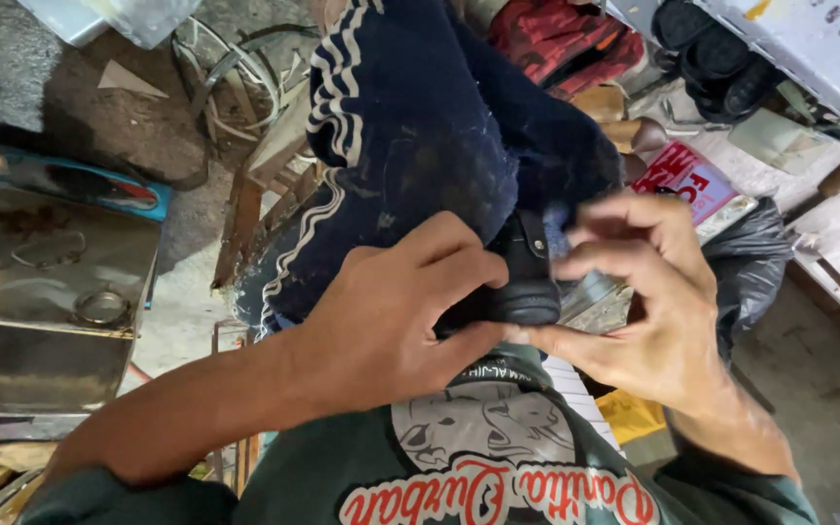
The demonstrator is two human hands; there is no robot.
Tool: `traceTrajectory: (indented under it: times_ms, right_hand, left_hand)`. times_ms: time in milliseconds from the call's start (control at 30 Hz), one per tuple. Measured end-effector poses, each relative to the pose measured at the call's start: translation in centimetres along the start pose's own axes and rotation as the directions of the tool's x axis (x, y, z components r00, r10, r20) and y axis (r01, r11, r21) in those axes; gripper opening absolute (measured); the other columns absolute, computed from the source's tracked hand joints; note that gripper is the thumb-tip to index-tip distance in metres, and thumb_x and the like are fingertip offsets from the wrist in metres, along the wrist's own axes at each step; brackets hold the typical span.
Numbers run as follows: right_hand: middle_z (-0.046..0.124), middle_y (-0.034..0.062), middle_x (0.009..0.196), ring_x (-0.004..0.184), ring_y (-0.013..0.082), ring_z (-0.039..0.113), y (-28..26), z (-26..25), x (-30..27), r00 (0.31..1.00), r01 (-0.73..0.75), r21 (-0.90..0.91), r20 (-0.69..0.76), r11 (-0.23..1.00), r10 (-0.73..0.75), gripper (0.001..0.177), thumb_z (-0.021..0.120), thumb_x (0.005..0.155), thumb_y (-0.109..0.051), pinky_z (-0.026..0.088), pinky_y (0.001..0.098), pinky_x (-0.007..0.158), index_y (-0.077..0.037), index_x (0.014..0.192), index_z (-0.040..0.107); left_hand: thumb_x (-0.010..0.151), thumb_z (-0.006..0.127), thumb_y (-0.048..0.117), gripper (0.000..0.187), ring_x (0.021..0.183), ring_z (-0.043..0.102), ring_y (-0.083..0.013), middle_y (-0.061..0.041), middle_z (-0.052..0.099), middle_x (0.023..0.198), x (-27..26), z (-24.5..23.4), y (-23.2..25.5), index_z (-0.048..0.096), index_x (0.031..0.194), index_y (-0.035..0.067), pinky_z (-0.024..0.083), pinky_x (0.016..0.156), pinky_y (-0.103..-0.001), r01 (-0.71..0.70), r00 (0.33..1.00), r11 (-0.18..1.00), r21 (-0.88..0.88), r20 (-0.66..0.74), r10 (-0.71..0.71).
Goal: The person sits on the floor and uses a wooden mallet to tap the heel area of a black shoe, likely to reattach or secure the sole. The person repeatedly strikes the heel and sides of the shoe while holding it steady with the other hand.
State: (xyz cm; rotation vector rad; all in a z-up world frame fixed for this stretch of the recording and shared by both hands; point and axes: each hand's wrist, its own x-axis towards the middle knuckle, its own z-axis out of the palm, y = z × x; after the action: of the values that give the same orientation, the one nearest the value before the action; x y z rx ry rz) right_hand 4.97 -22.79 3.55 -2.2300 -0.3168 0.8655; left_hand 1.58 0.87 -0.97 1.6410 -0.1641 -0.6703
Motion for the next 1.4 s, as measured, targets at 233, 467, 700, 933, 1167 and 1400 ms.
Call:
traceTrajectory:
  times_ms: [233, 467, 700, 933, 1167, 1400]
  right_hand:
    - [0.071, 0.0173, 0.135, 0.111, 0.0168, 0.071, -1.2, 0.9, -1.4, 0.997, 0.043, 0.006, -0.058, 0.999, -0.043, 0.064, 0.095, 0.078, -0.028, 0.050, 0.0301, 0.103, -0.003, 0.128, 0.064]
    - [0.067, 0.0162, 0.138, 0.131, 0.0258, 0.065, -0.2, 4.4, -10.8, 0.976, 0.088, 0.074, -0.208, 0.993, -0.071, 0.077, 0.094, 0.075, -0.023, 0.047, 0.0373, 0.120, -0.001, 0.137, 0.053]
    - [0.069, 0.0160, 0.131, 0.121, 0.0268, 0.070, 0.1, 8.7, -17.4, 0.871, 0.317, -0.038, -0.383, 0.948, -0.307, 0.069, 0.094, 0.079, -0.021, 0.050, 0.0456, 0.117, 0.001, 0.132, 0.055]
    - [0.070, 0.0168, 0.131, 0.127, 0.0274, 0.068, -0.2, 10.8, -19.4, 0.773, 0.455, -0.146, -0.426, 0.879, -0.471, 0.069, 0.090, 0.087, -0.027, 0.049, 0.0475, 0.117, 0.003, 0.134, 0.051]
    - [0.049, 0.0267, 0.152, 0.146, 0.0407, 0.051, 1.7, 14.2, -16.9, 0.732, 0.540, -0.011, -0.488, 0.842, -0.476, 0.090, 0.083, 0.093, -0.028, 0.040, 0.0545, 0.128, -0.005, 0.158, 0.027]
    - [0.059, 0.0260, 0.148, 0.131, 0.0399, 0.057, 5.5, 7.7, -11.7, 0.856, 0.340, -0.329, -0.280, 0.881, -0.435, 0.091, 0.094, 0.081, -0.029, 0.038, 0.0468, 0.113, 0.003, 0.153, 0.049]
  left_hand:
    - [0.094, 0.071, 0.041, 0.042, 0.063, 0.063, -0.0137, -0.001, 0.065, 0.115, -1.1, 1.4, -0.5, 0.058, 0.125, 0.016, 0.048, 0.055, -0.034, -0.038, 0.999, 0.988, 0.148, -0.030, 0.043]
    - [0.078, 0.087, 0.039, 0.083, 0.147, 0.053, -0.0315, -0.017, 0.045, 0.161, -6.1, 5.8, 0.2, 0.043, 0.141, 0.009, 0.045, 0.118, -0.041, -0.121, 0.992, 0.991, -0.060, 0.041, 0.123]
    - [0.090, 0.082, 0.042, 0.085, 0.147, 0.054, -0.0273, -0.012, 0.051, 0.156, -11.8, 9.3, 0.4, 0.038, 0.152, 0.004, 0.046, 0.127, -0.040, -0.366, 0.929, 0.930, -0.030, -0.069, 0.363]
    - [0.085, 0.084, 0.036, 0.084, 0.148, 0.050, -0.0289, -0.020, 0.053, 0.151, -14.4, 11.3, 0.2, 0.037, 0.147, 0.005, 0.053, 0.125, -0.038, -0.473, 0.873, 0.881, -0.016, -0.145, 0.466]
    - [0.090, 0.082, 0.022, 0.070, 0.151, 0.048, -0.0368, -0.027, 0.049, 0.152, -14.6, 11.3, 0.6, 0.037, 0.141, 0.005, 0.043, 0.132, -0.044, -0.571, 0.815, 0.793, -0.213, -0.266, 0.515]
    - [0.087, 0.093, 0.021, 0.083, 0.150, 0.048, -0.0416, -0.026, 0.046, 0.156, -12.4, 2.8, -4.0, 0.041, 0.150, 0.005, 0.037, 0.135, -0.054, -0.646, 0.738, 0.763, 0.025, -0.237, 0.632]
